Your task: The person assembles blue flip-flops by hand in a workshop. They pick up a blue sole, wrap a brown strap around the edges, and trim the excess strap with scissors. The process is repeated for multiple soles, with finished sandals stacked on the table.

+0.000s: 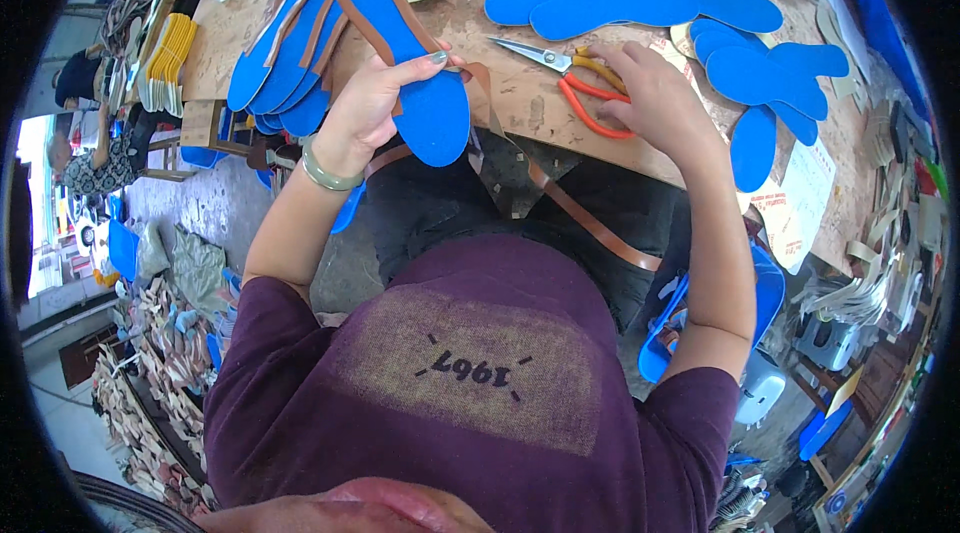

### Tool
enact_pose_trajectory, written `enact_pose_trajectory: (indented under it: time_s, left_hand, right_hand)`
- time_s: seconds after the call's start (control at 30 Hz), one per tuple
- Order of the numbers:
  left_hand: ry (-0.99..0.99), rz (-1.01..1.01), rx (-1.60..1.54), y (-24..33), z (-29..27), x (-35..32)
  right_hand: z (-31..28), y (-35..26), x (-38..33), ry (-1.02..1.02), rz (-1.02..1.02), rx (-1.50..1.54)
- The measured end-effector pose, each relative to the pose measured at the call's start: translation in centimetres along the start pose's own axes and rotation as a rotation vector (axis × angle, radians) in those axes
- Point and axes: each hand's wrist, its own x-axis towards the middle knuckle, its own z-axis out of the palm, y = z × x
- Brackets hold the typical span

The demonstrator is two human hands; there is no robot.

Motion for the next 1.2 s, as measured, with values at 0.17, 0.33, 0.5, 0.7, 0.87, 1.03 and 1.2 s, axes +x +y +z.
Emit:
enact_pose_trajectory:
  time_s: [0.17, 0.33, 0.5, 0.7, 0.87, 1.03, 1.2]
  left_hand:
    - [0.031, 0.084, 0.081, -0.1, 1.8, -0.2]
    - [0.101, 0.297, 0.218, -1.9, 2.5, -1.6]
    - [0.157, 0.465, 0.403, -3.0, 4.3, -2.6]
    - [0.18, 0.809, 0.542, -5.1, 6.0, -3.0]
    - [0.181, 0.946, 0.628, -5.9, 6.3, -3.4]
    - [0.253, 1.184, 1.102, -6.6, 5.9, -4.3]
    - [0.149, 1.168, 1.099, -7.0, 5.8, -4.6]
  right_hand:
    - [-0.1, 0.6, -0.1, -0.138, 0.082, 0.059]
    - [-1.5, -2.5, -3.4, -0.376, 0.448, 0.337]
    - [2.5, -6.0, -9.7, -0.048, 0.416, 1.519]
    - [4.8, -9.3, -12.2, -0.2, 0.26, 1.587]
    - [4.9, -9.9, -12.5, -0.198, 0.39, 1.287]
    - [5.7, -10.3, -11.8, -0.085, 0.335, 1.092]
    - [5.8, -10.4, -11.4, -0.059, 0.394, 1.089]
